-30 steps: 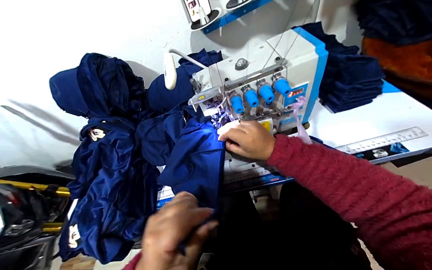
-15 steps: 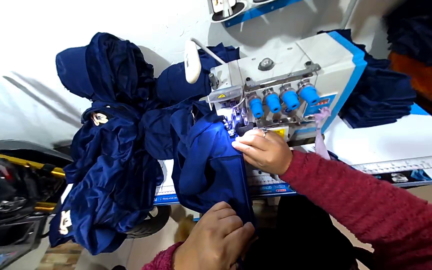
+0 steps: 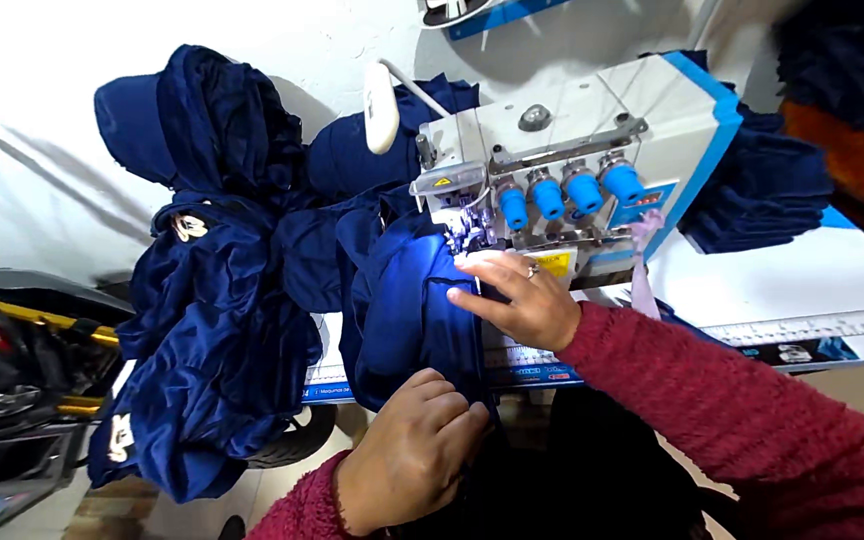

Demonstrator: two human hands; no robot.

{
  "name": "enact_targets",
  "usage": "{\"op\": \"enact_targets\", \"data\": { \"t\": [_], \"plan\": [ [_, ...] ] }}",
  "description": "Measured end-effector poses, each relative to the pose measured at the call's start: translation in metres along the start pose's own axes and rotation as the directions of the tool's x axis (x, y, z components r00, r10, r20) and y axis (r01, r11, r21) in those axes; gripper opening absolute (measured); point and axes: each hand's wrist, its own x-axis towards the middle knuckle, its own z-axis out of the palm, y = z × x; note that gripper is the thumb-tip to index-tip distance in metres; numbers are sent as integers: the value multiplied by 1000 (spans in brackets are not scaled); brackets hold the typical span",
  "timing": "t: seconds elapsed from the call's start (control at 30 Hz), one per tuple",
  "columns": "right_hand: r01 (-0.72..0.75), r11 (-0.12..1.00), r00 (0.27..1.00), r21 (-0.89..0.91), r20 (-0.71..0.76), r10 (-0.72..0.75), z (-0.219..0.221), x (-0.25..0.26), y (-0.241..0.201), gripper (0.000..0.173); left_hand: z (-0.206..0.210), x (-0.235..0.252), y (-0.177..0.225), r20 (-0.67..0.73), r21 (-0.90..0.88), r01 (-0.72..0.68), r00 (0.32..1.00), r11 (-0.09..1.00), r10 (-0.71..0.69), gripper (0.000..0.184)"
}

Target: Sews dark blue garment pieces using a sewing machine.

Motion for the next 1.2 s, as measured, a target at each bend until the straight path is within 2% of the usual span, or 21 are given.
{"op": "enact_targets", "data": {
  "t": [0.07,0.17,0.47,0.67,0.83,1.0,1.1,1.2],
  "plan": [
    [59,997,998,46,12,-60,1,-2,2,26,0,0,0,10,12,-9,1000,1000,8,17],
    [71,995,997,75,-30,-69,-1,-6,6,22,0,1,-2,18,15,-17,1000,1000,17,17],
    [-98,992,991,-78,-96,90,1,-7,-2,19,-7,7,-10,30,52,-16,999,999,15,17],
    [-227,945,974,-234,-64,218,3,-7,-8,31,-12,15,-22,35,90,-30,999,996,27,17],
    [-257,934,966,-250,-52,252,3,-7,-8,39,-13,21,-30,26,105,-38,999,994,35,15],
    [-244,941,970,-235,-68,234,3,-6,-7,39,-19,30,-30,23,151,-68,998,986,65,16],
    [-293,935,952,-200,28,304,-10,-5,-18,36,-18,37,-23,49,187,-82,996,979,74,15],
    [-359,924,866,-132,323,382,-32,1,-38,39,-17,39,-16,41,210,-29,999,977,21,10]
  ]
}}
